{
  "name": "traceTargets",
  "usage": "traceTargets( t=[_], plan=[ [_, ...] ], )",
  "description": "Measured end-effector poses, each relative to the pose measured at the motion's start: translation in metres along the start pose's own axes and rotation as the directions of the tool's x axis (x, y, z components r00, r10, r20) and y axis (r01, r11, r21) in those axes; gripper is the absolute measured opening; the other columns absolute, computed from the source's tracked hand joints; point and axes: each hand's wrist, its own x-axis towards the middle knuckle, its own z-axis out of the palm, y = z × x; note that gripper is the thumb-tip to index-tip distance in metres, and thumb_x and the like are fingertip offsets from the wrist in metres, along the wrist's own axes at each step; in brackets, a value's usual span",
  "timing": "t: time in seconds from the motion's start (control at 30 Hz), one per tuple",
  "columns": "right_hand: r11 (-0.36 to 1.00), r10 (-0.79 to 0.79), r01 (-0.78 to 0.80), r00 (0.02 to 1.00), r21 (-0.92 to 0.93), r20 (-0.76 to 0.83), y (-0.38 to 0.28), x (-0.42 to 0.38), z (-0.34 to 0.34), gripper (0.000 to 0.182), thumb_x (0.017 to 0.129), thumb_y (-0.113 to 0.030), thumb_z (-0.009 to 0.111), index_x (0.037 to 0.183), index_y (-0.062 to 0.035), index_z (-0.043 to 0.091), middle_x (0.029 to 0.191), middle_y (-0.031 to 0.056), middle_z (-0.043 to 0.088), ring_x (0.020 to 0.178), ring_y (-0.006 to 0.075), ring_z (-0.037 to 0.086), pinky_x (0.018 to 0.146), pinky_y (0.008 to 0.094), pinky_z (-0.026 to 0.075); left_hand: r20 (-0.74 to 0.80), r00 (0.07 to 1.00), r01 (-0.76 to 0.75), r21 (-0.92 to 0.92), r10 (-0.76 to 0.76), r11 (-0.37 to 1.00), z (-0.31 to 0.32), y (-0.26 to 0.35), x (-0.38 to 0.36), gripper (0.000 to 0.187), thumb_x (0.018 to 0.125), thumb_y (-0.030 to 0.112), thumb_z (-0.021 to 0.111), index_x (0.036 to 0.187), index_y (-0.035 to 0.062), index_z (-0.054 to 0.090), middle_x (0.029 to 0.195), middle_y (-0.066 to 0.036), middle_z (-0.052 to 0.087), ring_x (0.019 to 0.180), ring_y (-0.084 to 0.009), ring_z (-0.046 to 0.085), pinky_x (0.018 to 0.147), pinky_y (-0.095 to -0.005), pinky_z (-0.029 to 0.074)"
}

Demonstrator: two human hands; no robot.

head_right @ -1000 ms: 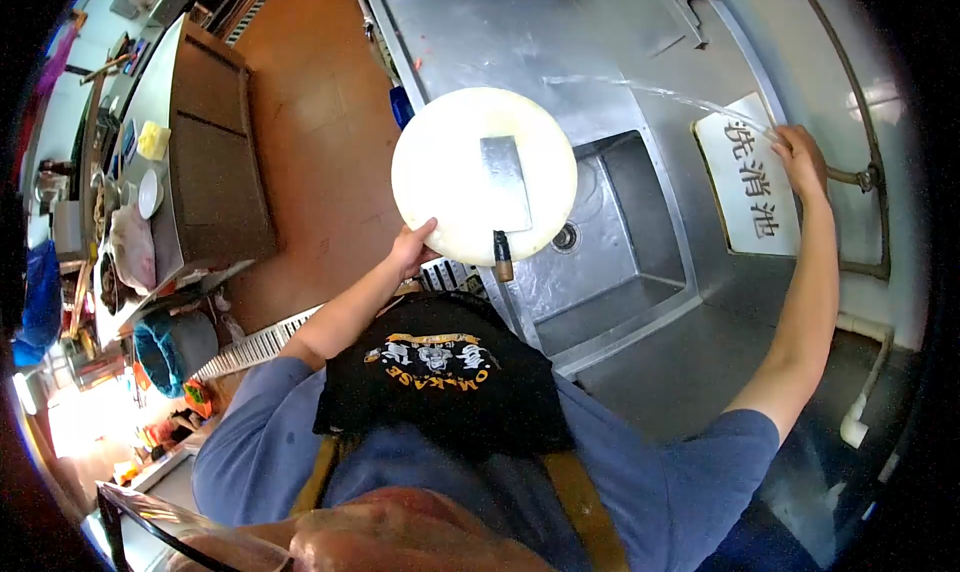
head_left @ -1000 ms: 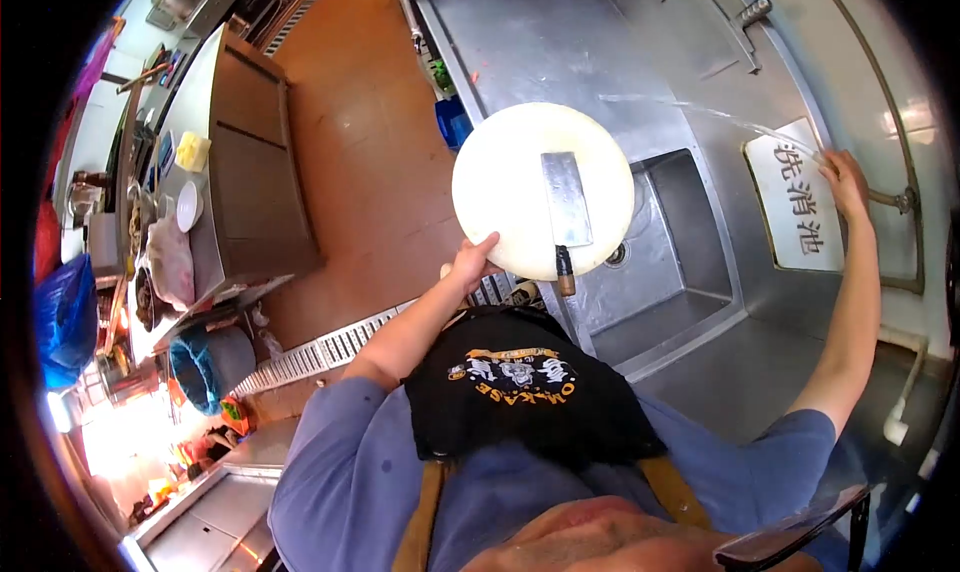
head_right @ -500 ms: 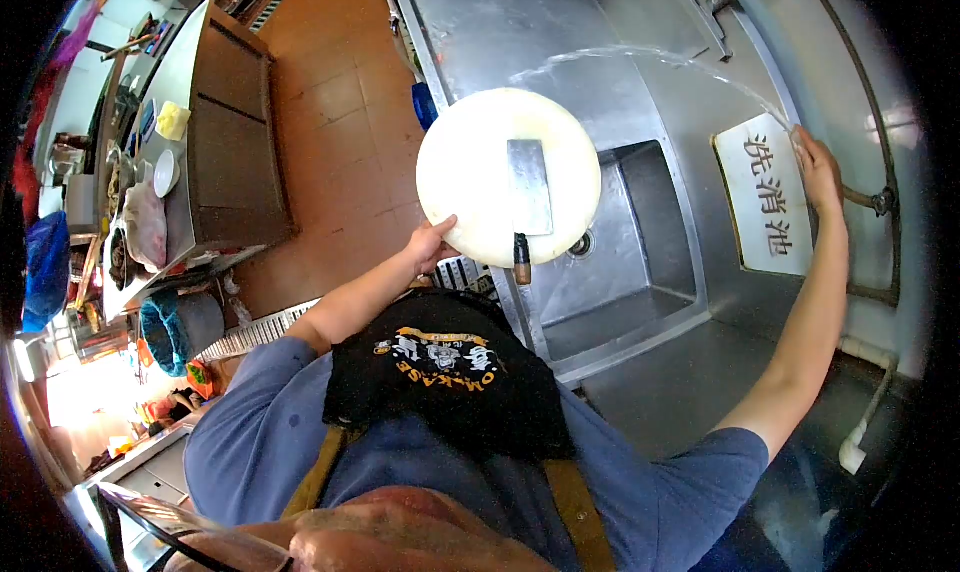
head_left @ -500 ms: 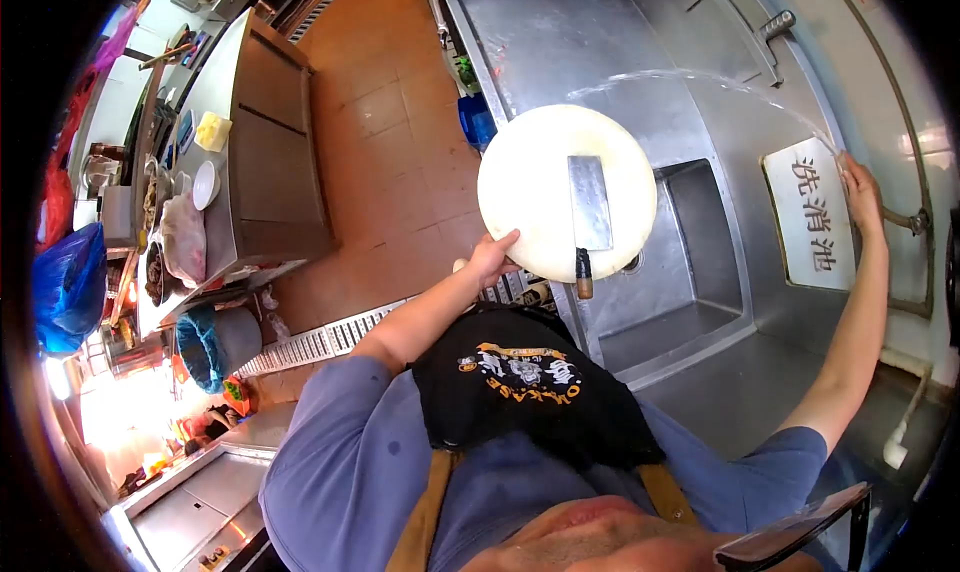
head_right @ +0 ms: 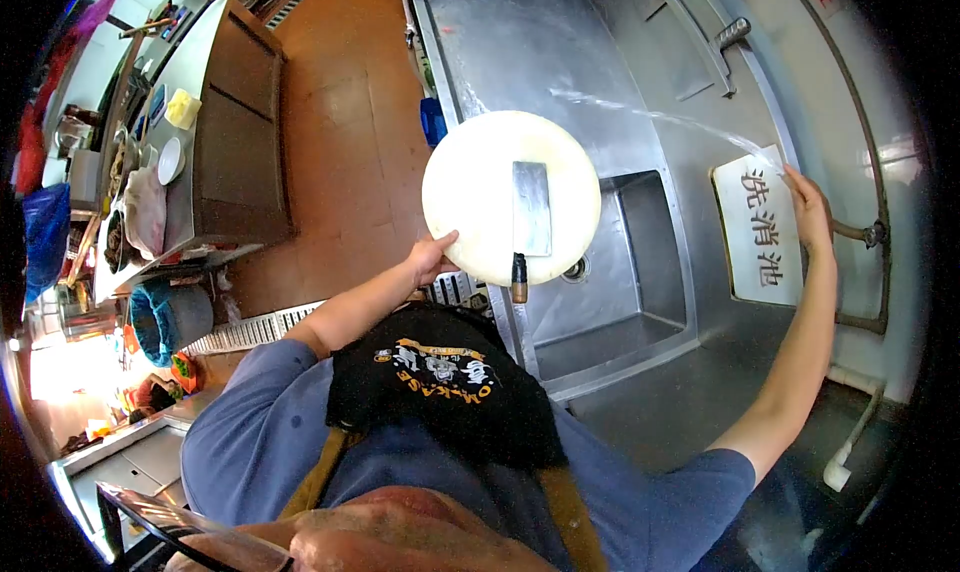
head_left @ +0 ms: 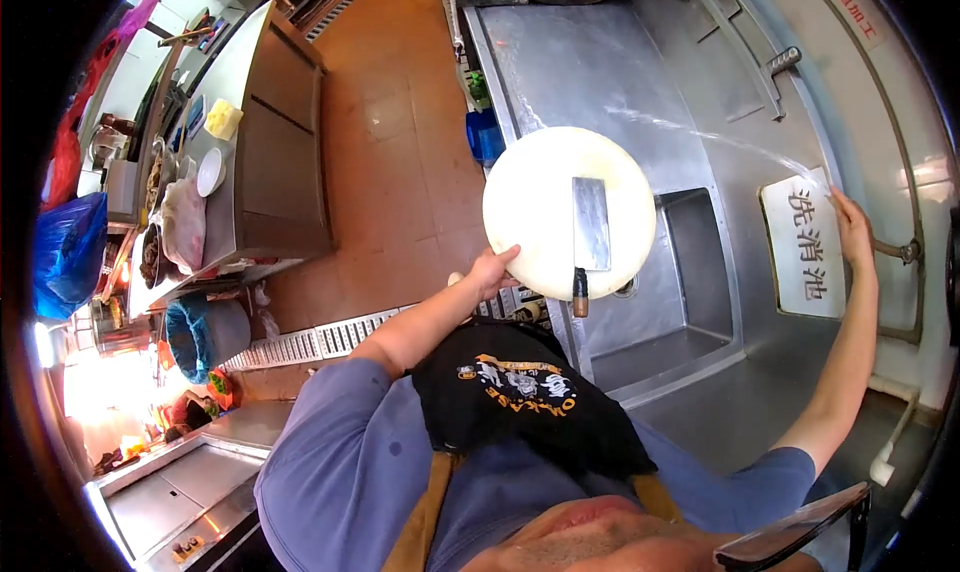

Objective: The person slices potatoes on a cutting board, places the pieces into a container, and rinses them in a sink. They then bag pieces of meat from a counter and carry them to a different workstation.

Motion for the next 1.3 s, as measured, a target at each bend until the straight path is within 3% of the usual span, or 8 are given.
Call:
traceTargets(
  t=[0.13,0.33,0.4,0.5,0.53,0.6,0.7,1.3],
  plan=[
    [0.999,0.034,-0.034,0.999,-0.038,0.002,-0.012,-0.002,0.0,0.038,0.093,-0.002,0.049,0.126,-0.0176,0.059,0.119,0.0115,0.062,0.109,0.0248,0.059,0.094,0.031,0.045,0.002,1.0,0.001,0.017,-0.001,1.0,-0.001,-0.001,0.002,0.051,0.093,0.03,0.06,0.131,0.0041,0.039,0.12,-0.015,0.058,0.101,-0.0307,0.062,0.085,-0.046,0.053],
    [0.967,0.057,-0.048,0.998,-0.25,0.031,-0.02,-0.006,0.005,0.038,0.093,-0.003,0.049,0.126,-0.0181,0.06,0.113,0.0139,0.062,0.103,0.0269,0.06,0.089,0.034,0.046,0.036,0.999,0.02,0.004,-0.02,1.0,0.0,0.004,-0.002,0.052,0.093,0.03,0.06,0.132,0.0043,0.037,0.122,-0.016,0.056,0.105,-0.0326,0.061,0.086,-0.0493,0.052],
    [0.948,0.068,-0.067,0.998,-0.31,-0.006,-0.036,-0.009,0.004,0.035,0.094,-0.006,0.044,0.121,-0.017,0.063,0.113,0.0133,0.064,0.106,0.0302,0.06,0.09,0.0352,0.046,-0.027,1.0,-0.004,-0.042,0.003,0.999,-0.003,-0.001,0.008,0.051,0.093,0.03,0.06,0.131,0.0035,0.039,0.123,-0.017,0.056,0.105,-0.0337,0.061,0.087,-0.0511,0.051],
    [0.978,0.034,-0.044,0.998,-0.203,-0.052,0.001,-0.007,0.015,0.037,0.093,-0.006,0.043,0.121,-0.019,0.063,0.111,0.0157,0.064,0.102,0.0326,0.061,0.088,0.0368,0.046,-0.061,0.998,-0.017,-0.066,0.013,0.998,0.002,0.007,0.001,0.049,0.093,0.03,0.059,0.129,0.0021,0.041,0.121,-0.018,0.058,0.103,-0.034,0.062,0.086,-0.0511,0.052],
    [0.964,0.178,-0.181,0.984,-0.195,-0.03,0.011,-0.003,0.014,0.037,0.093,-0.008,0.043,0.122,-0.0207,0.062,0.108,0.0178,0.064,0.097,0.0344,0.061,0.085,0.0382,0.047,-0.019,1.0,-0.012,-0.085,0.011,0.996,0.009,0.019,-0.011,0.046,0.094,0.029,0.059,0.127,0.0014,0.042,0.12,-0.018,0.059,0.101,-0.0336,0.063,0.084,-0.0509,0.053],
    [0.912,0.118,-0.116,0.993,-0.393,-0.021,-0.023,-0.009,0.004,0.037,0.093,-0.01,0.042,0.123,-0.0206,0.062,0.105,0.0189,0.063,0.094,0.035,0.061,0.083,0.0393,0.047,-0.026,1.0,-0.009,-0.05,0.008,0.999,0.008,0.031,-0.013,0.048,0.095,0.028,0.057,0.133,0.0056,0.038,0.127,-0.017,0.054,0.107,-0.0328,0.06,0.086,-0.0477,0.054],
    [0.892,0.075,-0.079,0.997,-0.444,-0.028,-0.034,-0.012,0.003,0.036,0.092,-0.011,0.044,0.121,-0.0214,0.062,0.103,0.0186,0.063,0.095,0.0348,0.061,0.082,0.0402,0.047,-0.064,0.997,-0.053,-0.026,0.051,0.998,-0.003,0.028,0.006,0.046,0.095,0.028,0.058,0.13,0.0036,0.041,0.125,-0.017,0.055,0.104,-0.0316,0.061,0.084,-0.0462,0.055],
    [0.832,0.062,-0.047,0.998,-0.553,0.008,-0.049,-0.024,0.009,0.034,0.088,-0.003,0.047,0.113,-0.0237,0.058,0.099,0.0177,0.06,0.089,0.0405,0.061,0.075,0.0482,0.049,-0.122,0.988,-0.089,0.086,0.099,0.992,-0.005,0.042,0.007,0.047,0.093,0.033,0.06,0.123,0.0006,0.043,0.116,-0.017,0.06,0.098,-0.0298,0.064,0.075,-0.0417,0.057]
  ],
)
